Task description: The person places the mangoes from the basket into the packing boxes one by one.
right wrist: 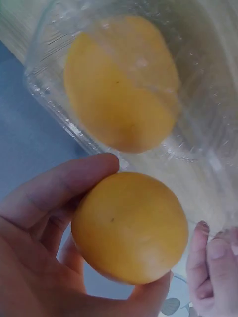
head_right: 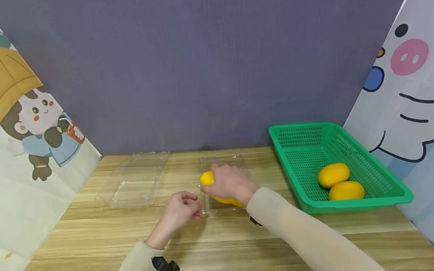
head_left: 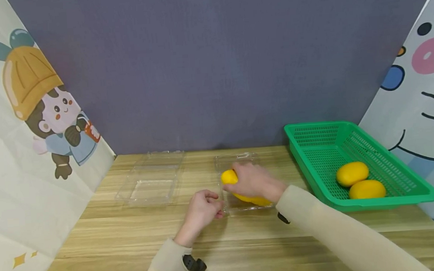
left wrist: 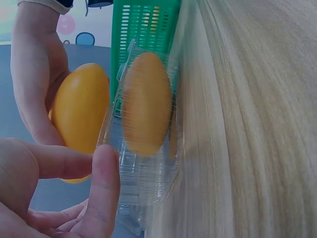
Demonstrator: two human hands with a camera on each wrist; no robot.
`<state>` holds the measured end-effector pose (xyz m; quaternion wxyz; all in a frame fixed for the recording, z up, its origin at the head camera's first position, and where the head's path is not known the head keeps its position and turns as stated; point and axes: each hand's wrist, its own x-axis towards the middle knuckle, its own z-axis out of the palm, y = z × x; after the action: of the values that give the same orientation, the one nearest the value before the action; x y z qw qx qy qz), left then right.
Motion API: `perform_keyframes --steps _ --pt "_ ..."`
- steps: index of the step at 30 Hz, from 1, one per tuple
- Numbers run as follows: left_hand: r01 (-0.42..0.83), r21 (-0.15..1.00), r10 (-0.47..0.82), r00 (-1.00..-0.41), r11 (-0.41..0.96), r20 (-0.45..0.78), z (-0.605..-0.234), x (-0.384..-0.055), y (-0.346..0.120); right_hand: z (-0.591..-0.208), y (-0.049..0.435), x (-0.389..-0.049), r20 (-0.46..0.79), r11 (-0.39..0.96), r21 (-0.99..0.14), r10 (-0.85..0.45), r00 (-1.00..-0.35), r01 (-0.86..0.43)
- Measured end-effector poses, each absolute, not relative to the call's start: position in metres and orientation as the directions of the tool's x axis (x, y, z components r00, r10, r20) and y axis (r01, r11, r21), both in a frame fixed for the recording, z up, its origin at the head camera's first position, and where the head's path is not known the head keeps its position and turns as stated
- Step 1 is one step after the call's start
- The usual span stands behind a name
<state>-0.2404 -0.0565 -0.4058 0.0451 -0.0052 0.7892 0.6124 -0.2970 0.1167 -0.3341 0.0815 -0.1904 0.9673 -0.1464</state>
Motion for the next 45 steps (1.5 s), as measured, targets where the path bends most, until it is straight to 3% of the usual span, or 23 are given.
perform_keyframes --steps 14,31,45 --pt "-0.085 0.968 0.021 -0.996 0.235 -0.092 -0.406 -0.242 -0.053 -0.351 0.109 -0.294 -0.07 0.904 -0.185 -0.402 -0.913 -0.385" --pt "-0.072 0.968 0.045 -0.995 0.242 -0.086 -0.405 -0.241 -0.055 -0.345 0.112 -0.29 -0.151 0.89 -0.108 -0.455 -0.878 -0.442" --pt "-0.067 0.967 0.051 -0.995 0.246 -0.082 -0.406 -0.241 -0.056 -0.345 0.115 -0.287 -0.143 0.893 -0.23 -0.425 -0.894 -0.387"
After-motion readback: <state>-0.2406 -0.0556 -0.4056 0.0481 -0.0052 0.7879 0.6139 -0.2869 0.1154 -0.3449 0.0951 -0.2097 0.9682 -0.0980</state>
